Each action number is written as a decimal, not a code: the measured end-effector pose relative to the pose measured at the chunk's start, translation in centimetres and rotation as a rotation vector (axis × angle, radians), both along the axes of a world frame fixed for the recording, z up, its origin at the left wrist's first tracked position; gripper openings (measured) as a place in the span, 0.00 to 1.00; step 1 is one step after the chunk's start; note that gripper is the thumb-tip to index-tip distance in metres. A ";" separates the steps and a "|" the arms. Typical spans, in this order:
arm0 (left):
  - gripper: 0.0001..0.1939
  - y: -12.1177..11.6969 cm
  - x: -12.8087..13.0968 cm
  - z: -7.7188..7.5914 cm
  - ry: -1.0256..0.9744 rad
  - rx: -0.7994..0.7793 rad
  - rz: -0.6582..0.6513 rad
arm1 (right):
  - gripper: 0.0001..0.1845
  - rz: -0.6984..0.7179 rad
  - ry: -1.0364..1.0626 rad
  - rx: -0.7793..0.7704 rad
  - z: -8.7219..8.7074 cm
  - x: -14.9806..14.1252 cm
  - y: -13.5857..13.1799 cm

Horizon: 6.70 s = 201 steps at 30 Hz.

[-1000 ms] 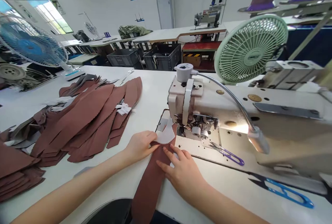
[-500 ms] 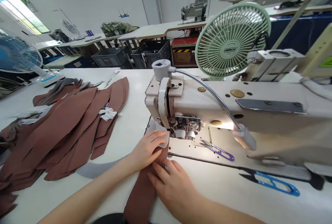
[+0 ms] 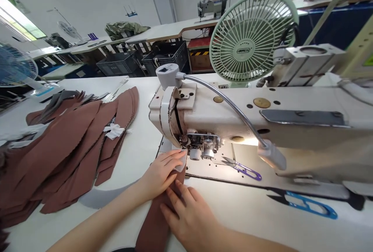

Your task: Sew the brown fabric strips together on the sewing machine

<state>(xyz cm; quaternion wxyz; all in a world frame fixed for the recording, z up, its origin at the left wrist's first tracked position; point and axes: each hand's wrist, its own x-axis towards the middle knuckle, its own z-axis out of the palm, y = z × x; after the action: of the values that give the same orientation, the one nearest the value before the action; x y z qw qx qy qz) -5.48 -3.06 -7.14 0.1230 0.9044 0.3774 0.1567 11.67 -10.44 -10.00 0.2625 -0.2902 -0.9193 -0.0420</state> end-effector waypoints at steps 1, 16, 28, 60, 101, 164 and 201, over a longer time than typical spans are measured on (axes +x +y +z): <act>0.16 0.0 0.0 0.0 0.003 0.002 -0.002 | 0.14 -0.004 0.005 0.002 0.1 0.0 0.0; 0.14 0.9 0.6 0.3 0.059 -0.032 -0.014 | 0.16 -0.034 -0.080 -0.061 1.2 0.3 0.4; 0.14 1.2 1.2 0.3 0.008 -0.010 -0.009 | 0.18 -0.025 -0.135 -0.103 1.1 0.5 0.4; 0.13 3.1 2.4 0.4 0.225 0.314 0.025 | 0.22 -0.146 -0.041 0.134 0.2 -1.8 -1.0; 0.25 -0.7 3.5 7.2 0.500 -0.171 -0.008 | 0.15 -0.141 -0.180 0.000 -0.3 -1.5 0.0; 0.10 1.2 3.5 4.8 0.652 0.029 -0.016 | 0.19 -0.153 -0.207 0.161 0.2 -3.8 0.2; 0.09 2.9 1.7 3.3 0.419 0.035 -0.062 | 0.19 -0.167 -0.203 0.207 -0.2 -0.1 2.6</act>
<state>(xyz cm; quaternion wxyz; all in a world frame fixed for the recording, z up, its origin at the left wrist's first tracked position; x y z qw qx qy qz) -3.79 -0.14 -3.83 0.0309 0.9304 0.3638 -0.0322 11.56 -7.80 -10.16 0.1923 -0.3313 -0.9046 -0.1872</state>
